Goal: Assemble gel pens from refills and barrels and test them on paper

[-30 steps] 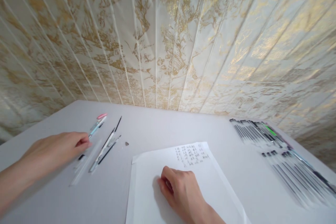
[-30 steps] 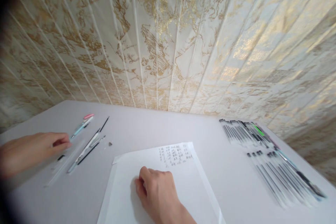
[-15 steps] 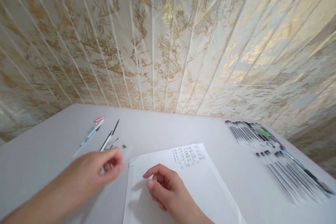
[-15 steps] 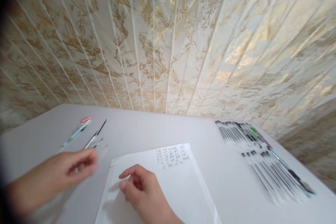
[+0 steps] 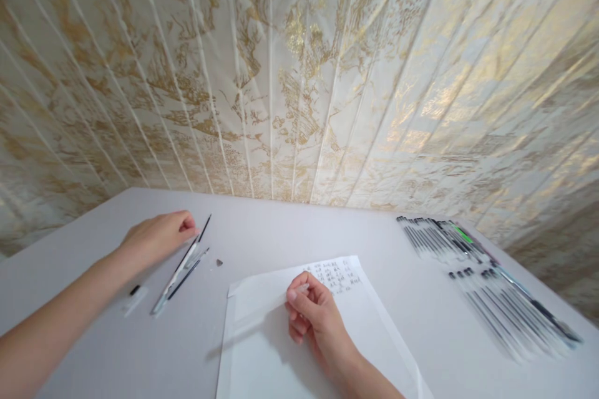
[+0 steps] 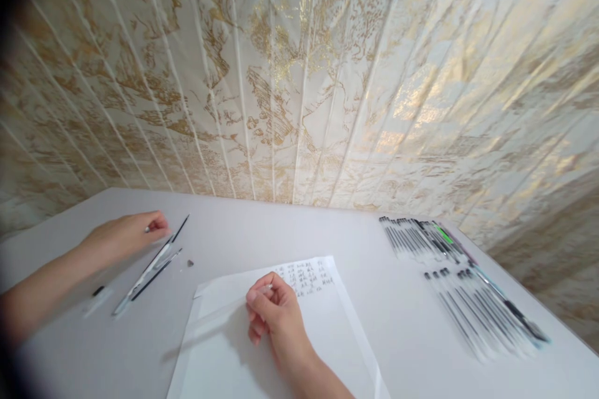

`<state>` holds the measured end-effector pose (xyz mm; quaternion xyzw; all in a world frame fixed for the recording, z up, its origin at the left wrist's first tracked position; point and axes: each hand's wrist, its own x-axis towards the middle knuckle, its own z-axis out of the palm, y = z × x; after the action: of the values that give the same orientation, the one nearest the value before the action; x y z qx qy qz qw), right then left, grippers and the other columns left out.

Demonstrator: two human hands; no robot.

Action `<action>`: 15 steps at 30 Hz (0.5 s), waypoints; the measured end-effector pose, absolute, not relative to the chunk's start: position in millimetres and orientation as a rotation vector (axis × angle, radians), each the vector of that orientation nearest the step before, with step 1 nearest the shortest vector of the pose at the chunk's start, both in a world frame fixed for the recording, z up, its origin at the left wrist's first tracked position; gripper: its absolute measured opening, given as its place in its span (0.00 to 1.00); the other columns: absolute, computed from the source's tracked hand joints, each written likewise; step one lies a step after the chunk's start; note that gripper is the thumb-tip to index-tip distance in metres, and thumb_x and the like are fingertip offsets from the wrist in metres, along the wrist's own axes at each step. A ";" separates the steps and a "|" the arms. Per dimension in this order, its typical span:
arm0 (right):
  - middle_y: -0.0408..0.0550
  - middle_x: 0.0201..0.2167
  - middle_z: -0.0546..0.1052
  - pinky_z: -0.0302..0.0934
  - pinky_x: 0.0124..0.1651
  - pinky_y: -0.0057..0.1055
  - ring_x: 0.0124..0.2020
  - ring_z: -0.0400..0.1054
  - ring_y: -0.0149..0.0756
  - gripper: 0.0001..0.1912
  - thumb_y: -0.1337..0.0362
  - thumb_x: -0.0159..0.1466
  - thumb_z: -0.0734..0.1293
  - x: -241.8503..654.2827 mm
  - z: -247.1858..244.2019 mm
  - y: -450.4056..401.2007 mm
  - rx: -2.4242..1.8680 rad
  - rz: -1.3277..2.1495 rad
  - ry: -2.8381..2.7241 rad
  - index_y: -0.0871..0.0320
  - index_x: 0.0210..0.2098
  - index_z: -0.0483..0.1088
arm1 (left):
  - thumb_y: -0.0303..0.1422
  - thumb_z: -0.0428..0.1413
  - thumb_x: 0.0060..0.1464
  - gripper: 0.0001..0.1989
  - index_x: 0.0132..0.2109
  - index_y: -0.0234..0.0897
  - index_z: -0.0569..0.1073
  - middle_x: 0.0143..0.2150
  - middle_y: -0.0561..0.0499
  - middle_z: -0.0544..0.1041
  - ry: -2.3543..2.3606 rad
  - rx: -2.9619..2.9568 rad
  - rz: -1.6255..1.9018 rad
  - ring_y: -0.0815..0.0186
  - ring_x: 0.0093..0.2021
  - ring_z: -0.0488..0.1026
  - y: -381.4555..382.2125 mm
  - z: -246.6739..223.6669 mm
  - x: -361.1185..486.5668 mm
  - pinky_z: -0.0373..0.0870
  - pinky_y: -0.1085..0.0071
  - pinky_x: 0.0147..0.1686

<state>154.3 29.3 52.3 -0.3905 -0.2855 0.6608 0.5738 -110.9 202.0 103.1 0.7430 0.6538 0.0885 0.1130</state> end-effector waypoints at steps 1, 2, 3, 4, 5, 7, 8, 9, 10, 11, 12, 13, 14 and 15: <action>0.33 0.16 0.65 0.48 0.16 0.20 0.14 0.47 0.20 0.19 0.55 0.53 0.76 154.2 50.3 29.3 -0.907 1.552 -0.674 0.57 0.27 0.63 | 0.39 0.55 0.47 0.08 0.25 0.42 0.71 0.31 0.45 0.78 1.943 2.156 0.247 0.52 0.31 0.73 212.5 101.9 -109.4 0.61 0.63 0.31; 0.33 0.16 0.65 0.48 0.16 0.21 0.14 0.47 0.20 0.19 0.55 0.52 0.76 154.2 48.2 29.3 -0.897 1.554 -0.679 0.57 0.27 0.64 | 0.39 0.56 0.46 0.09 0.22 0.42 0.71 0.28 0.44 0.77 1.963 2.132 0.235 0.51 0.30 0.73 220.6 100.0 -106.3 0.61 0.62 0.30; 0.33 0.16 0.65 0.49 0.16 0.21 0.14 0.48 0.21 0.19 0.55 0.52 0.76 154.4 46.3 29.4 -0.888 1.558 -0.683 0.57 0.27 0.64 | 0.38 0.58 0.44 0.10 0.20 0.42 0.70 0.25 0.43 0.76 1.976 2.106 0.223 0.51 0.29 0.73 226.7 97.6 -102.1 0.61 0.61 0.30; 0.33 0.16 0.65 0.49 0.16 0.21 0.14 0.48 0.21 0.18 0.56 0.52 0.76 154.7 44.7 29.5 -0.880 1.562 -0.686 0.57 0.27 0.64 | 0.37 0.59 0.42 0.11 0.17 0.41 0.69 0.23 0.44 0.75 1.980 2.082 0.214 0.51 0.28 0.73 231.2 95.3 -97.6 0.61 0.61 0.30; 0.33 0.16 0.65 0.50 0.16 0.21 0.14 0.48 0.21 0.18 0.56 0.52 0.76 155.0 43.5 29.6 -0.873 1.566 -0.686 0.58 0.28 0.65 | 0.36 0.60 0.39 0.12 0.16 0.41 0.68 0.20 0.44 0.74 1.979 2.057 0.208 0.51 0.27 0.72 234.5 93.4 -93.5 0.61 0.61 0.30; 0.34 0.16 0.65 0.50 0.17 0.21 0.14 0.48 0.21 0.18 0.56 0.52 0.77 155.9 42.5 29.8 -0.870 1.567 -0.681 0.58 0.28 0.65 | 0.33 0.60 0.36 0.12 0.13 0.41 0.66 0.16 0.46 0.71 1.965 2.006 0.219 0.51 0.25 0.72 238.9 91.5 -87.2 0.61 0.61 0.30; 0.34 0.16 0.65 0.49 0.17 0.21 0.14 0.48 0.21 0.18 0.56 0.52 0.77 156.3 42.6 29.8 -0.872 1.569 -0.676 0.58 0.28 0.65 | 0.32 0.60 0.35 0.12 0.12 0.40 0.66 0.14 0.47 0.70 1.954 1.982 0.242 0.51 0.24 0.72 240.1 91.9 -85.0 0.61 0.62 0.30; 0.34 0.16 0.65 0.49 0.17 0.21 0.14 0.48 0.21 0.18 0.57 0.51 0.77 156.8 42.9 29.7 -0.874 1.571 -0.666 0.58 0.28 0.66 | 0.32 0.60 0.35 0.12 0.12 0.41 0.66 0.13 0.49 0.68 1.941 1.957 0.280 0.52 0.24 0.72 240.4 93.3 -83.1 0.61 0.62 0.29; 0.34 0.16 0.65 0.49 0.17 0.21 0.14 0.48 0.21 0.18 0.57 0.51 0.77 157.2 43.4 29.6 -0.872 1.573 -0.650 0.58 0.28 0.66 | 0.32 0.59 0.35 0.11 0.13 0.41 0.66 0.13 0.50 0.67 1.922 1.933 0.333 0.52 0.24 0.72 239.4 95.3 -80.9 0.62 0.63 0.29; 0.34 0.17 0.65 0.49 0.17 0.21 0.15 0.48 0.21 0.18 0.56 0.51 0.77 157.6 44.1 29.6 -0.865 1.573 -0.629 0.58 0.28 0.66 | 0.33 0.59 0.36 0.11 0.14 0.41 0.66 0.13 0.51 0.67 1.890 1.908 0.398 0.53 0.25 0.72 236.5 97.9 -77.7 0.62 0.64 0.28; 0.34 0.17 0.64 0.48 0.17 0.21 0.15 0.48 0.21 0.18 0.56 0.52 0.76 158.0 44.9 29.6 -0.856 1.570 -0.607 0.58 0.28 0.65 | 0.35 0.58 0.37 0.10 0.16 0.41 0.66 0.14 0.52 0.68 1.839 1.885 0.468 0.55 0.26 0.72 231.1 100.4 -73.2 0.63 0.66 0.28; 0.34 0.17 0.64 0.48 0.17 0.21 0.15 0.48 0.21 0.18 0.55 0.53 0.76 158.3 45.9 29.8 -0.847 1.561 -0.587 0.58 0.27 0.65 | 0.36 0.57 0.39 0.09 0.19 0.40 0.66 0.16 0.53 0.69 1.766 1.862 0.539 0.56 0.26 0.73 222.8 102.3 -66.9 0.64 0.67 0.28; 0.35 0.17 0.65 0.48 0.17 0.21 0.15 0.48 0.21 0.19 0.53 0.54 0.75 158.5 47.2 30.1 -0.843 1.541 -0.574 0.58 0.26 0.65 | 0.38 0.55 0.42 0.09 0.22 0.40 0.66 0.18 0.53 0.71 1.675 1.840 0.604 0.59 0.27 0.73 211.3 103.1 -58.8 0.66 0.68 0.29; 0.36 0.19 0.66 0.49 0.18 0.21 0.16 0.51 0.21 0.19 0.52 0.55 0.74 158.6 48.6 30.4 -0.844 1.512 -0.572 0.58 0.25 0.65 | 0.40 0.53 0.45 0.09 0.25 0.40 0.66 0.21 0.53 0.73 1.572 1.818 0.657 0.61 0.27 0.73 196.7 102.3 -49.2 0.67 0.69 0.29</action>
<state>158.6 30.4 48.6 -0.3659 -0.2480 0.6555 0.6123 -49.2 196.7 102.3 0.6916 0.5978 0.2498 0.3193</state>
